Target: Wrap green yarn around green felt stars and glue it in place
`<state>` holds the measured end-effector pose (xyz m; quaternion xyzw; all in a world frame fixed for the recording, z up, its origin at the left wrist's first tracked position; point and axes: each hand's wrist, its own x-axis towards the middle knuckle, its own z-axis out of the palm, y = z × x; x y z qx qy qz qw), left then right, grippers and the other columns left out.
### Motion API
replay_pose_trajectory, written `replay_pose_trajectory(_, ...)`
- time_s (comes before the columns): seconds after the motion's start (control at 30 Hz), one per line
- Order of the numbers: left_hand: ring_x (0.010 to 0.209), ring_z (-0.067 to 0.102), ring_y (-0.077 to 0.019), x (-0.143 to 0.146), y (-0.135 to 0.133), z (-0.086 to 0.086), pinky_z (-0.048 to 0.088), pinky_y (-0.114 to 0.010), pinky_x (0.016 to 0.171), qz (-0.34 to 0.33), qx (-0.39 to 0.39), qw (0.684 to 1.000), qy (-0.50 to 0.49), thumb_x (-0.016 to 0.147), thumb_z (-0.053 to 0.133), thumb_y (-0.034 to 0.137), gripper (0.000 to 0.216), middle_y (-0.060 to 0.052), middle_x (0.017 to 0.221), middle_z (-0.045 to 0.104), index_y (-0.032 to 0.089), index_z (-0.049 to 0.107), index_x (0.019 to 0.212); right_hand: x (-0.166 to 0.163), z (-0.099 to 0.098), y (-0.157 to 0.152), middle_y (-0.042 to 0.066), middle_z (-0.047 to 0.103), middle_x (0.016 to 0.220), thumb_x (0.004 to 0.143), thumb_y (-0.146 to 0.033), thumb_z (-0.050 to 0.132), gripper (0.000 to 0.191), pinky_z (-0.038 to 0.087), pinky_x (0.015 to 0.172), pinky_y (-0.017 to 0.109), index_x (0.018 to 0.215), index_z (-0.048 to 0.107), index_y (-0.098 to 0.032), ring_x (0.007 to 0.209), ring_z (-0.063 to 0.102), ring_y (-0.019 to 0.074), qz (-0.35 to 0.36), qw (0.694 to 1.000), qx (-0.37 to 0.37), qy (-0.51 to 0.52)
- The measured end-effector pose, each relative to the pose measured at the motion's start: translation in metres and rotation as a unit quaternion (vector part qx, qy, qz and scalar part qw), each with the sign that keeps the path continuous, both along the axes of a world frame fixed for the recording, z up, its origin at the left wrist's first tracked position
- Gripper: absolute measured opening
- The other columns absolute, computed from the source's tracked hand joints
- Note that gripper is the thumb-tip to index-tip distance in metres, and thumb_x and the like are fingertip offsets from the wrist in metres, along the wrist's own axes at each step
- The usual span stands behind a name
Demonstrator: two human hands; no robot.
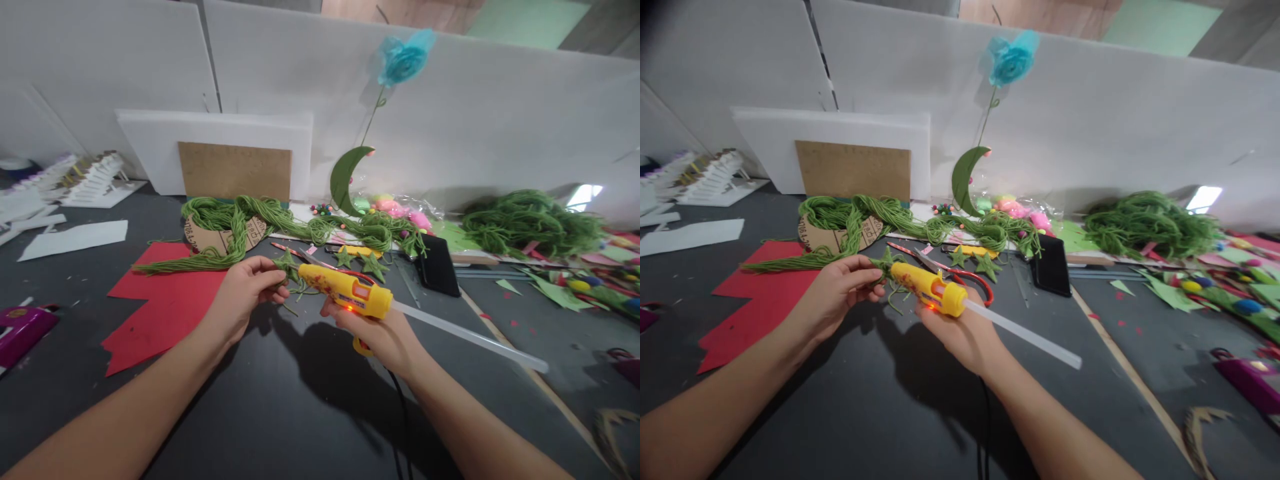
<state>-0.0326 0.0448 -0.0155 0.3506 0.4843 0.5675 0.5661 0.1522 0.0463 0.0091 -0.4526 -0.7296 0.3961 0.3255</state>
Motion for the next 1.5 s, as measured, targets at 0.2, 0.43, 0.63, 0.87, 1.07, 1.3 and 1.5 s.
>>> replay_pose_trajectory(0.2,0.049,0.058,-0.0093,-0.002,0.001,-0.001,0.046,-0.019,0.049,0.005,0.003,1.0,-0.001,0.063,0.066,0.017,0.016,0.003,0.052,0.058,0.015,0.051,0.066,0.002,0.0,0.0,0.002,0.06,0.058,0.065,-0.028,0.049,0.014,0.044,0.044,0.025,0.063,0.059,-0.018,0.051,0.054,0.015,-0.008,1.0,-0.004,-0.023)
replay_pose_trajectory(0.43,0.048,0.058,-0.0105,-0.003,0.003,-0.001,0.047,-0.021,0.049,0.016,0.006,0.999,0.04,0.062,0.067,0.019,0.018,0.004,0.053,0.057,0.016,0.05,0.066,0.004,-0.006,0.001,0.002,0.064,0.066,0.07,-0.028,0.051,0.012,0.048,0.053,0.026,0.069,0.059,-0.019,0.058,0.059,0.0171,0.019,0.997,0.063,-0.027)
replay_pose_trajectory(0.63,0.049,0.059,-0.0117,0.0,0.002,-0.001,0.047,-0.023,0.049,0.013,0.018,0.998,0.062,0.062,0.067,0.019,0.018,0.004,0.052,0.056,0.016,0.05,0.066,0.004,-0.009,0.003,0.002,0.064,0.067,0.071,-0.025,0.05,0.01,0.049,0.056,0.027,0.069,0.058,-0.019,0.062,0.061,0.0174,0.027,0.995,0.092,-0.04)
replay_pose_trajectory(0.87,0.049,0.058,-0.0095,-0.002,0.003,0.0,0.047,-0.02,0.049,0.012,0.008,1.0,0.025,0.064,0.065,0.017,0.016,0.004,0.053,0.057,0.015,0.049,0.067,0.006,-0.014,0.007,0.004,0.064,0.066,0.071,-0.026,0.049,0.011,0.047,0.054,0.028,0.067,0.057,-0.019,0.06,0.061,0.0191,0.041,0.993,0.105,-0.044)
replay_pose_trajectory(1.07,0.049,0.058,-0.0084,-0.002,0.002,0.001,0.047,-0.018,0.049,0.004,0.0,1.0,0.001,0.065,0.065,0.015,0.016,0.004,0.053,0.056,0.015,0.049,0.067,0.003,-0.012,0.005,0.003,0.064,0.066,0.071,-0.027,0.048,0.013,0.046,0.053,0.029,0.067,0.058,-0.02,0.059,0.06,0.0194,0.042,0.991,0.112,-0.056)
replay_pose_trajectory(1.3,0.05,0.057,-0.0084,0.0,0.003,-0.001,0.047,-0.018,0.049,-0.001,0.009,1.0,-0.005,0.065,0.064,0.015,0.015,0.004,0.055,0.056,0.014,0.049,0.067,0.002,-0.013,0.005,0.003,0.062,0.064,0.07,-0.027,0.051,0.011,0.045,0.052,0.029,0.068,0.058,-0.019,0.056,0.058,0.0181,0.012,0.993,0.094,-0.073)
replay_pose_trajectory(1.5,0.048,0.057,-0.0086,0.0,0.001,-0.002,0.047,-0.019,0.049,0.0,0.014,1.0,-0.016,0.065,0.062,0.012,0.016,0.006,0.054,0.056,0.016,0.049,0.073,0.002,-0.012,0.0,0.003,0.058,0.065,0.072,-0.022,0.051,0.007,0.041,0.052,0.027,0.069,0.055,-0.017,0.056,0.053,0.0147,0.051,0.988,0.117,-0.082)
